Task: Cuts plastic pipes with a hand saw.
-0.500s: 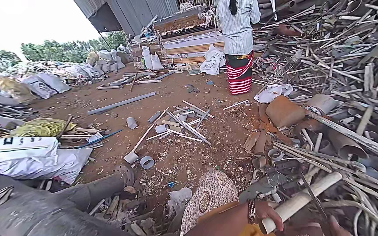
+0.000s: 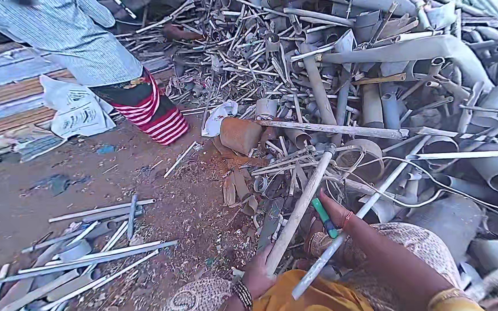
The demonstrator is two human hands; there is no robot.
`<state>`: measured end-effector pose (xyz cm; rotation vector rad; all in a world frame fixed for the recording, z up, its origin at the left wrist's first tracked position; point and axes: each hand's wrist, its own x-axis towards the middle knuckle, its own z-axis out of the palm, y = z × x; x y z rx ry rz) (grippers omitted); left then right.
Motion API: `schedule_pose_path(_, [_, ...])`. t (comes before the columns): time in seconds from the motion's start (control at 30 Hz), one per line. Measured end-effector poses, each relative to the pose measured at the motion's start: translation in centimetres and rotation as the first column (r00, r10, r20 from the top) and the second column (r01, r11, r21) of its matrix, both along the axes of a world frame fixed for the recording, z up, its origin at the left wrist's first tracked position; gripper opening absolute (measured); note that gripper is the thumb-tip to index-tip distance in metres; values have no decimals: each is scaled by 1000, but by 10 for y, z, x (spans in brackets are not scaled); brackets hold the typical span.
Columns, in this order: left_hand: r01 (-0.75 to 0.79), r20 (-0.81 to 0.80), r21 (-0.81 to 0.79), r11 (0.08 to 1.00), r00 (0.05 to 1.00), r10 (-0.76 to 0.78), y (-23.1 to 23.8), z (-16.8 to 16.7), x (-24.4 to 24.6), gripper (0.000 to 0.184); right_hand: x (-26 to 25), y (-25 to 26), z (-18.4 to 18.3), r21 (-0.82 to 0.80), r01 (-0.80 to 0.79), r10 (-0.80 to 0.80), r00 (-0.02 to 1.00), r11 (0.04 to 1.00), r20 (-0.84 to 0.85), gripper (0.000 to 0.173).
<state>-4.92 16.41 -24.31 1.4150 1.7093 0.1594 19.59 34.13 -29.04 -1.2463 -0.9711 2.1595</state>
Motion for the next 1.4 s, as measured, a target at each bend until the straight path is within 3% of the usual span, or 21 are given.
schedule_pose_path(0.07, [77,-307,21,997,949,-67,3,4,9,84,1,-3,6,85,42,-41,999,996,-15,38])
schedule_pose_path(0.13, [94,-478,82,992,877,-44,7,6,11,80,-2,-9,11,142,123,-119,992,982,-33,29])
schedule_pose_path(0.3, [-33,-456,73,997,888,63,26,10,17,78,-8,-23,10,343,67,11,976,937,-219,21])
schedule_pose_path(0.4, [-128,-370,105,986,915,159,30,6,21,63,-14,-25,13,438,-14,92,983,899,-158,24])
schedule_pose_path(0.47, [-205,-336,142,968,910,242,29,5,18,61,-12,-19,15,376,10,-24,999,926,33,31])
schedule_pose_path(0.53, [-260,-360,122,958,888,287,30,4,10,61,-6,-11,13,282,206,-272,937,937,218,41])
schedule_pose_path(0.6, [-287,-401,100,953,864,303,31,3,3,61,3,-2,7,306,380,-465,838,873,284,53])
schedule_pose_path(0.63, [-296,-410,100,950,858,311,31,3,0,62,8,1,6,358,377,-485,827,854,285,60])
schedule_pose_path(0.7, [-302,-423,107,947,849,318,29,1,-5,63,20,8,6,530,165,-394,848,832,354,66])
schedule_pose_path(0.8, [-278,-431,146,949,846,315,26,-3,-8,61,28,24,13,666,-233,-309,746,709,590,57])
schedule_pose_path(0.93, [-239,-478,164,957,829,289,20,-4,-9,60,17,19,32,429,-551,-169,459,716,872,56])
schedule_pose_path(1.03, [-265,-479,184,946,817,322,17,-3,-12,58,9,-1,35,343,-835,-54,356,431,933,52])
schedule_pose_path(1.07, [-279,-480,206,938,807,345,17,-3,-12,58,8,-2,35,338,-857,-83,333,388,939,51])
schedule_pose_path(1.1, [-282,-478,254,925,795,373,16,-4,-12,56,9,1,36,338,-836,-126,315,432,941,53])
schedule_pose_path(1.17, [-264,-482,359,895,769,420,13,-5,-10,52,15,18,41,302,-705,-176,248,642,953,60])
schedule_pose_path(1.2, [-255,-485,390,885,760,433,12,-5,-8,50,18,25,43,268,-654,-168,213,707,963,65])
schedule_pose_path(1.23, [-251,-482,411,877,756,442,10,-6,-7,49,19,25,45,253,-659,-160,200,709,967,69])
schedule_pose_path(1.37, [-217,-451,508,833,757,473,9,-16,-16,46,17,8,35,290,-871,-127,261,397,957,63])
schedule_pose_path(1.4, [-224,-460,480,848,759,461,10,-13,-17,47,18,11,35,278,-858,-121,250,433,961,64])
